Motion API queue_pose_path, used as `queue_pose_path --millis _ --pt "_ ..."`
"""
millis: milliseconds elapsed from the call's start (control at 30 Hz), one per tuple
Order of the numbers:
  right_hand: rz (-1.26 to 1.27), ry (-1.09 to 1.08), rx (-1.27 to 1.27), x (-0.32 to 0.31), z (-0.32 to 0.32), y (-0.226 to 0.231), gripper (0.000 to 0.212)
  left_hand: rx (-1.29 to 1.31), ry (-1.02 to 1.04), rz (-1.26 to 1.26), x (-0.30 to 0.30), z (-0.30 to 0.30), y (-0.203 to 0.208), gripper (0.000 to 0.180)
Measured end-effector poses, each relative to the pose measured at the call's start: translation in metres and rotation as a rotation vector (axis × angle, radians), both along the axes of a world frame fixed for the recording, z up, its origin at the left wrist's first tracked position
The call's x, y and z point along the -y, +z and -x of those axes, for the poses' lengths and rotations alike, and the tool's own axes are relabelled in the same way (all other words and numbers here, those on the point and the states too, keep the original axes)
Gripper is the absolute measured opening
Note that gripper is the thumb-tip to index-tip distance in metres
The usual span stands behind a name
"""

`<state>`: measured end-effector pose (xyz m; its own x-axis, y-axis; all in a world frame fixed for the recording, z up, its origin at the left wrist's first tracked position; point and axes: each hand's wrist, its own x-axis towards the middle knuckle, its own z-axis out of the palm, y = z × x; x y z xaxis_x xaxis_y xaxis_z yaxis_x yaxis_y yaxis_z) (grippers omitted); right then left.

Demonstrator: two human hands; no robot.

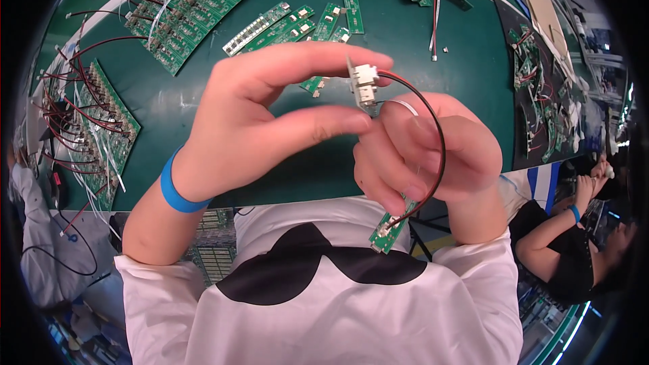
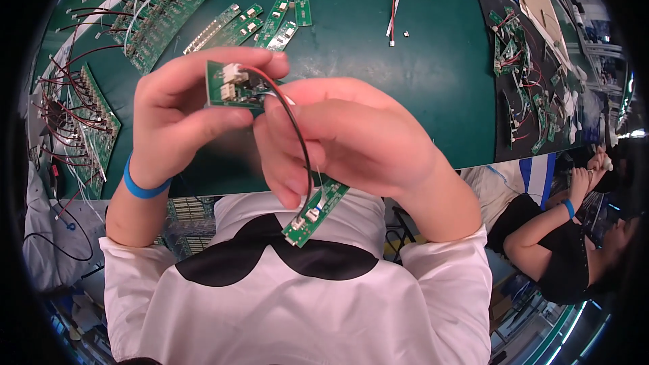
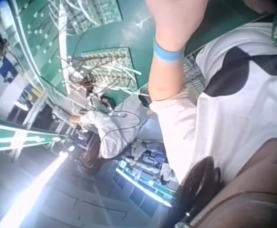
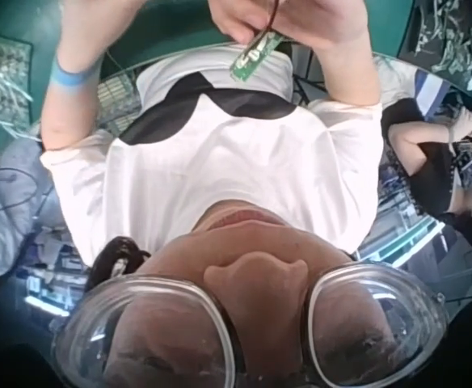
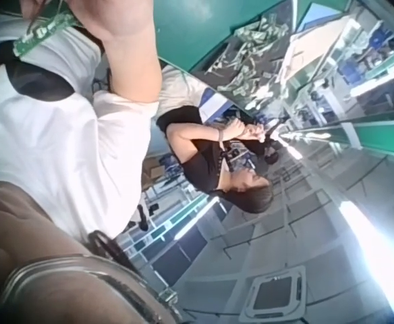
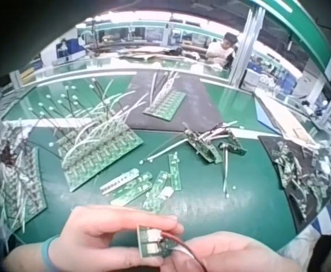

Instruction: The person assembles small electronic components by connecting wires to circuit boards by hand.

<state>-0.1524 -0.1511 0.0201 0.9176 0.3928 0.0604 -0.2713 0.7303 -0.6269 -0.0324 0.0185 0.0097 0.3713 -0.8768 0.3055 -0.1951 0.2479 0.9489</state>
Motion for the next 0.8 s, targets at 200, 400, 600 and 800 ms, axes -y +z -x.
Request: queue_pose_path --millis 200,400,600,800 --pt "0.804 -0.303 -0.010 0.004 -0.003 0.013 0.024 0.180 0.128 -0.038 -0.006 -0.005 0.001 0.043" --pt "0.772 -0.594 -0.099 0.025 -0.006 0.001 0.028 0.507 0.289 -0.107 -0.005 -0.007 0.005 0.040" --pt "0.893 -0.610 -0.022 0.023 -0.011 -0.004 0.020 0.634 0.410 -0.205 -0.003 -0.006 0.012 0.038" --pt "1.105 -0.551 0.120 0.016 -0.030 0.004 0.020 0.201 0.433 -0.372 -0.002 -0.016 0.022 0.035"
